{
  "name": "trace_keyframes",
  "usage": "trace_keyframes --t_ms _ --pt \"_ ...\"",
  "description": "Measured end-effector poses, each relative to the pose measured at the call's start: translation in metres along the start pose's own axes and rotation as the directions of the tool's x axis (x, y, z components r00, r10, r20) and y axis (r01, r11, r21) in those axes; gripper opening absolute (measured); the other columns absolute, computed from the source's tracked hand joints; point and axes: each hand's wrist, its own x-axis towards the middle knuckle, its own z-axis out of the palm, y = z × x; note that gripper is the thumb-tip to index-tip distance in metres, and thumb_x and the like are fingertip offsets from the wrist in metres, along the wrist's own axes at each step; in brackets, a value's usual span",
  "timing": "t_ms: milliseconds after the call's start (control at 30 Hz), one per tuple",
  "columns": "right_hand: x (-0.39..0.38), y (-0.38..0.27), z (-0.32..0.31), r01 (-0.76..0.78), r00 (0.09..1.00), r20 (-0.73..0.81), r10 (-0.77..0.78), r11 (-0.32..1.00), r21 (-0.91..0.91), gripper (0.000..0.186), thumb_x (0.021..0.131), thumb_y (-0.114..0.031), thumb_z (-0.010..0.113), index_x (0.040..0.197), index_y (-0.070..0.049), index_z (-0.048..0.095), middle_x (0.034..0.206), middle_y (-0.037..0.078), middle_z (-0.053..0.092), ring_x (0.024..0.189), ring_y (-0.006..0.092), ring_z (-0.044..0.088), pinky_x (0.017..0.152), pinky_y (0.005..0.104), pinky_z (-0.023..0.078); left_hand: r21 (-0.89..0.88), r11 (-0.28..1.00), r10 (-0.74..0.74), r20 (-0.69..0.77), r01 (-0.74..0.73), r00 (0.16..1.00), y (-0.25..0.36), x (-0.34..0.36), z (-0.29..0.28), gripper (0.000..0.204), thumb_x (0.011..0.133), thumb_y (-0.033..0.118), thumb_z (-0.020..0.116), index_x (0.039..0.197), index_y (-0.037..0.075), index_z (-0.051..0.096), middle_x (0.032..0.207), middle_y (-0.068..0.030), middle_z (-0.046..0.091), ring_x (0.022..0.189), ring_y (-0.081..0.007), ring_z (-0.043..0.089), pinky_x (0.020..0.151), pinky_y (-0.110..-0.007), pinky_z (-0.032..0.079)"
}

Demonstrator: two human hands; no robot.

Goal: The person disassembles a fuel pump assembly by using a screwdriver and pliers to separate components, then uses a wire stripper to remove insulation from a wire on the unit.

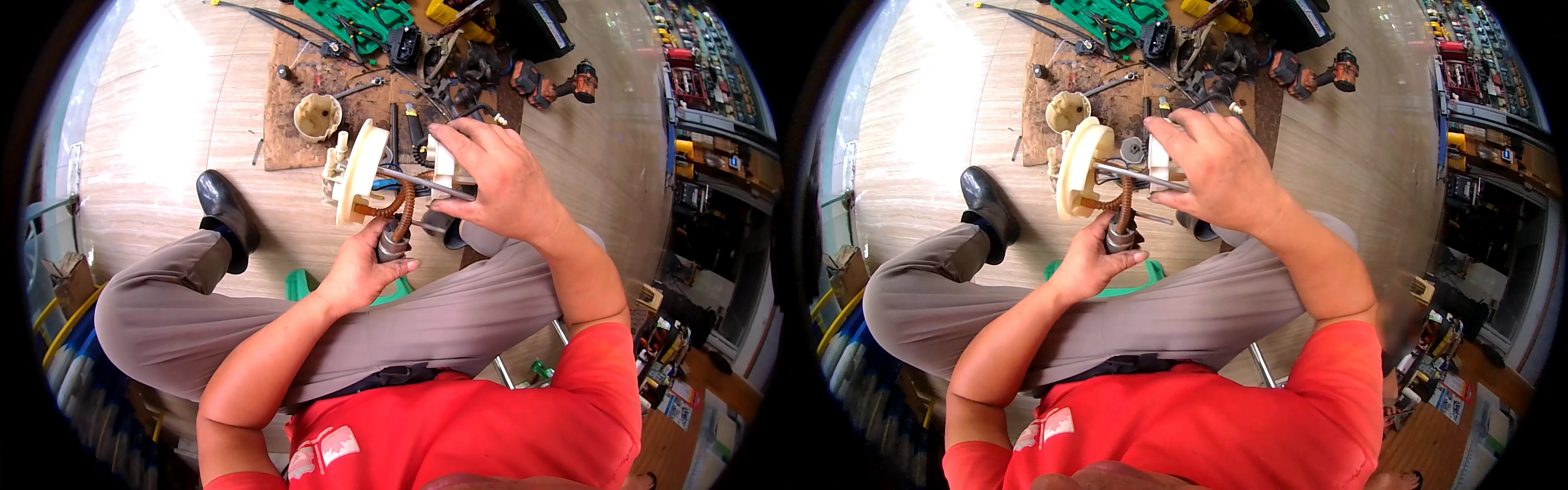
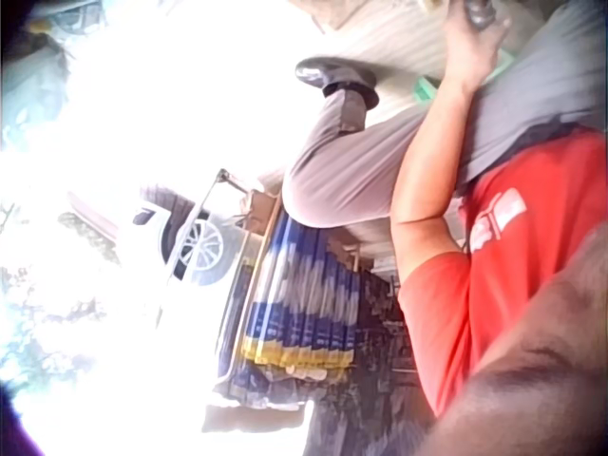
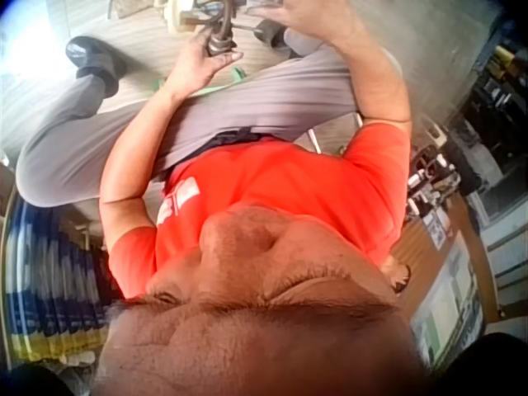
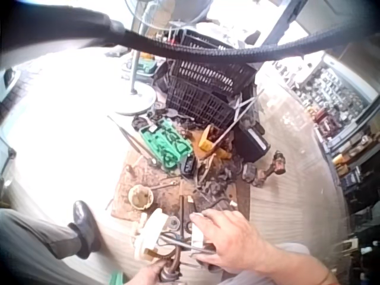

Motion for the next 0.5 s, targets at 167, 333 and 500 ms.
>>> trace_keyframes --t_ms 167,333,500 --pt "-0.001 0.003 0.003 -0.011 0.999 0.036 0.012 1.000 -0.019 0.089 0.061 -0.027 0.090 0.138 -0.006 0.053 0.124 0.017 0.060 0.108 0.0350 0.059 0.094 0.0431 0.046 0.090 0.996 -0.007 -0.017 0.008 1.000 0.002 0.000 0.001 0.048 0.086 0.015 0.081 0.122 0.001 0.053 0.091 -0.0002 0.056 0.083 -0.0097 0.051 0.077 -0.027 0.048" --pt "-0.002 0.005 0.004 -0.068 0.991 0.113 0.069 0.998 -0.007 0.091 0.062 -0.027 0.090 0.142 -0.007 0.050 0.125 0.016 0.060 0.110 0.0359 0.058 0.096 0.0439 0.046 0.030 1.000 0.004 -0.037 -0.003 0.999 0.006 -0.003 0.002 0.049 0.086 0.013 0.080 0.124 0.001 0.051 0.091 0.0008 0.055 0.082 -0.0090 0.050 0.076 -0.026 0.047" --pt "0.000 0.014 0.007 -0.004 0.995 0.100 -0.002 0.998 0.064 0.093 0.067 -0.027 0.088 0.147 -0.012 0.044 0.120 0.014 0.058 0.108 0.0350 0.057 0.094 0.0436 0.045 -0.073 0.997 0.026 -0.051 -0.029 0.998 0.004 -0.004 0.002 0.055 0.086 0.008 0.080 0.130 0.000 0.048 0.093 0.0016 0.055 0.084 -0.0079 0.051 0.076 -0.024 0.047"
